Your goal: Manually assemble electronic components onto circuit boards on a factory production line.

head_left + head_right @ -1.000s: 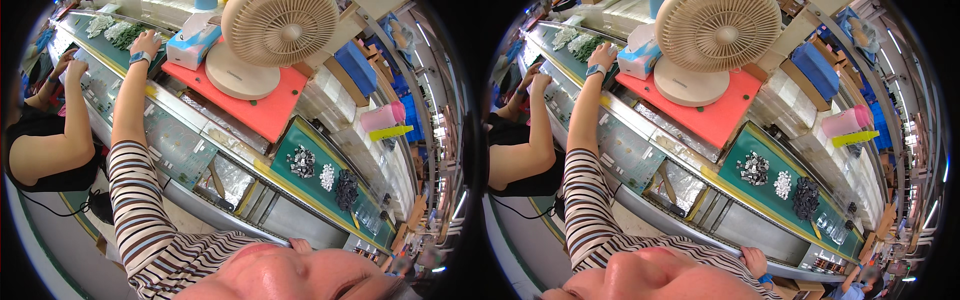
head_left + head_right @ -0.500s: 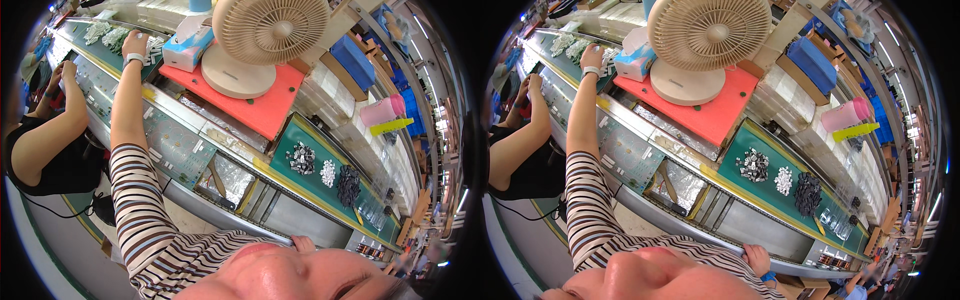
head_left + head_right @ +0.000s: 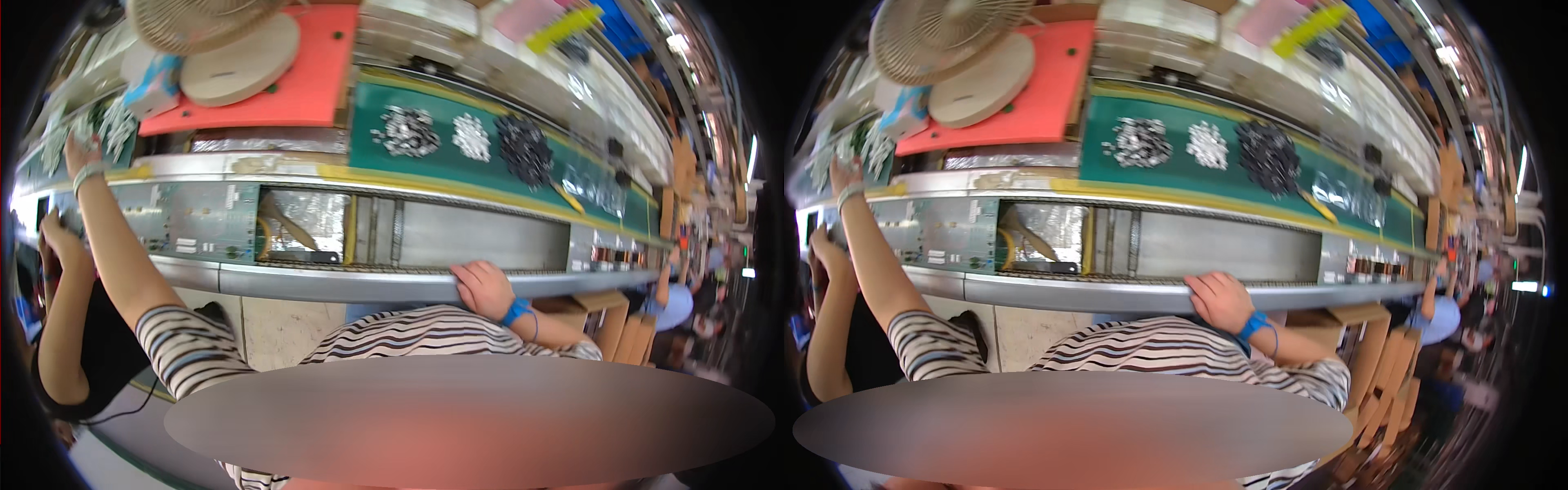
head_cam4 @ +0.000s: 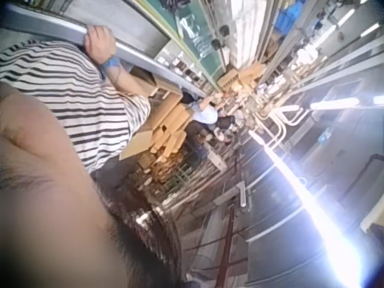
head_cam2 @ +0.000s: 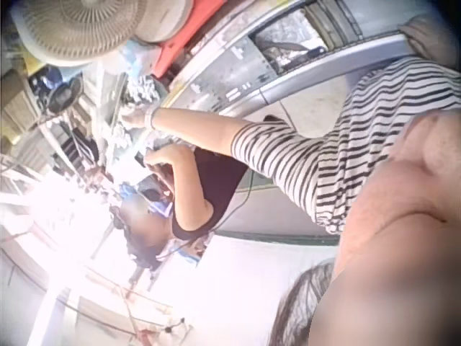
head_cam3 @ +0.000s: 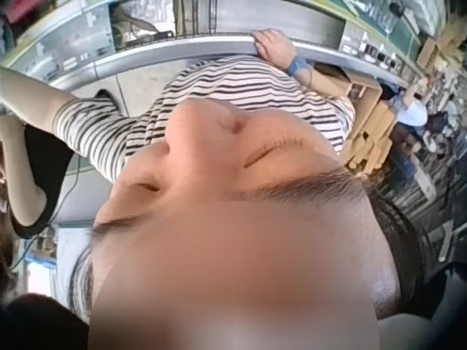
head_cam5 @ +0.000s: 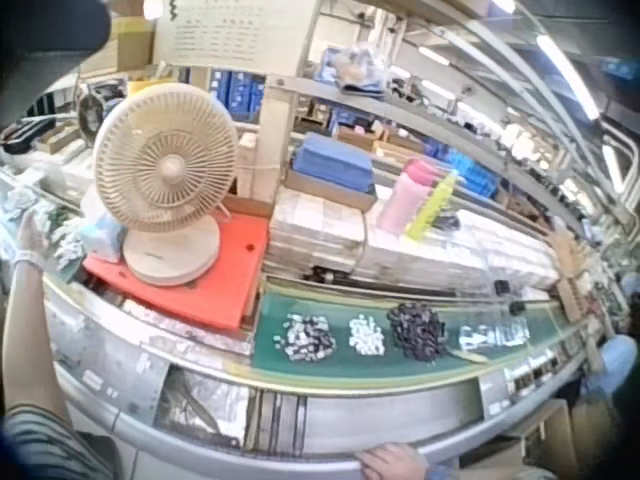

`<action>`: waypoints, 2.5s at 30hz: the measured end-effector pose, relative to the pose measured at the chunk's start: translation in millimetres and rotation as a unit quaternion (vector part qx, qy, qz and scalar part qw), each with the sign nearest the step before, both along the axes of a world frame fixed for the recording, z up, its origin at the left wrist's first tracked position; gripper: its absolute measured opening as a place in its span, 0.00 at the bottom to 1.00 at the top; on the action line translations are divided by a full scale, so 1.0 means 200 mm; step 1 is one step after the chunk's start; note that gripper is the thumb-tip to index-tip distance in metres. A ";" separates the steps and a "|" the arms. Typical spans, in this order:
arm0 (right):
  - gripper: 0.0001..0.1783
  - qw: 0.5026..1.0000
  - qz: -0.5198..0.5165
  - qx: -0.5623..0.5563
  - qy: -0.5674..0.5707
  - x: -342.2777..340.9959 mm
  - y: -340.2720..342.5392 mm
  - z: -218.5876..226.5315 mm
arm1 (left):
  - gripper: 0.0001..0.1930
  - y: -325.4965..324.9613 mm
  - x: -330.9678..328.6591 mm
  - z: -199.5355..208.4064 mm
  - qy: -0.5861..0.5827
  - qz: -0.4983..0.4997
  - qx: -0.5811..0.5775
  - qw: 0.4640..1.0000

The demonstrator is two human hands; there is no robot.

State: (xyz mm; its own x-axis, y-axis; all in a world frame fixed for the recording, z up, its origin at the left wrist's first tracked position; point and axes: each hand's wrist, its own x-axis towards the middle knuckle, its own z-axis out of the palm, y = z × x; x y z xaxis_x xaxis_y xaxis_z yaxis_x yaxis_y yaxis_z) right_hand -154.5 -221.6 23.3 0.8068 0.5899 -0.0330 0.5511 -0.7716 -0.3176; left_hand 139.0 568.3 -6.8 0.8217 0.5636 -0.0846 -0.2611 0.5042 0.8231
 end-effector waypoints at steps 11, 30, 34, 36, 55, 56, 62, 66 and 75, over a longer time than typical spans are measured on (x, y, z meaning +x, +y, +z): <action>0.19 0.961 0.099 0.175 -0.192 0.38 0.16 -0.01 | 0.09 -0.66 -0.53 0.24 -0.010 -0.039 -0.033 0.999; 0.11 0.955 -0.023 0.096 -0.278 0.97 0.52 -0.29 | 0.12 -2.75 -0.33 0.17 0.100 -0.221 0.224 0.944; 0.16 0.931 -0.047 0.104 -0.347 0.91 0.49 -0.17 | 0.15 -2.86 -0.27 0.05 0.092 -0.140 0.535 0.828; 0.18 0.924 -0.101 0.112 -0.352 0.93 0.49 -0.19 | 0.16 -2.89 -0.25 0.04 0.048 -0.094 0.642 0.760; 0.28 0.956 -0.182 0.089 -0.215 0.91 0.44 -0.15 | 0.23 -2.85 -0.21 0.00 0.019 -0.165 0.713 0.681; 0.27 0.967 -0.187 0.064 -0.159 0.92 0.43 -0.14 | 0.23 -2.84 -0.20 0.00 0.019 -0.164 0.712 0.682; 0.19 0.952 -0.118 0.158 -0.236 0.92 0.45 -0.23 | 0.22 -2.74 -0.26 0.01 -0.001 -0.136 0.687 0.713; 0.19 0.964 -0.098 0.143 -0.201 0.91 0.44 -0.19 | 0.30 -2.70 -0.36 -0.02 -0.015 -0.141 0.797 0.588; 0.21 0.958 -0.105 0.132 -0.233 0.90 0.41 -0.25 | 0.26 -2.66 -0.43 0.12 -0.105 -0.131 0.810 0.561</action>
